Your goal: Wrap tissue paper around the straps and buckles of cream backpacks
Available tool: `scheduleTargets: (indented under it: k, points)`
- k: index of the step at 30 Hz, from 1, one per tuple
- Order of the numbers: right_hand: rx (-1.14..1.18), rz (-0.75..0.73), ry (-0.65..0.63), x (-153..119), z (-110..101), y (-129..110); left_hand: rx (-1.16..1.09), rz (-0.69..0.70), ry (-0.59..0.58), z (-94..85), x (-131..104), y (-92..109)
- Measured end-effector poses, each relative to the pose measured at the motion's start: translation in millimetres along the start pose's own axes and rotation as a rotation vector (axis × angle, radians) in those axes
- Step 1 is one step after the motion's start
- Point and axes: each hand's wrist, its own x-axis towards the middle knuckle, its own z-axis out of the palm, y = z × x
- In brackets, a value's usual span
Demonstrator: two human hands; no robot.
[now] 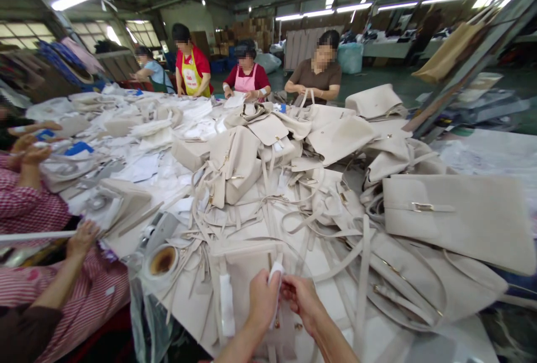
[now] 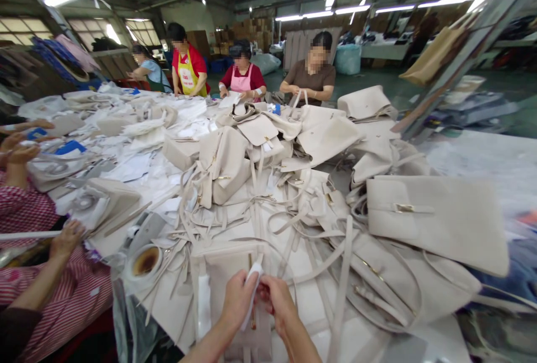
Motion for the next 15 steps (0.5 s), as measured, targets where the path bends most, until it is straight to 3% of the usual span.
scheduleTargets:
  k: [5,11,15]
  points:
    - [0.202,0.132,-0.118,6.8,9.9,5.7,-0.103,-0.104,0.052,-1.6,-0.9,-7.2]
    - [0.31,0.19,-0.318,13.0,13.5,8.5,-0.324,-0.299,-0.066,2.8,-3.2,-14.2]
    - [0.385,0.16,-0.387,21.4,14.4,12.4,-0.454,-0.394,-0.166,-1.1,1.1,-18.8]
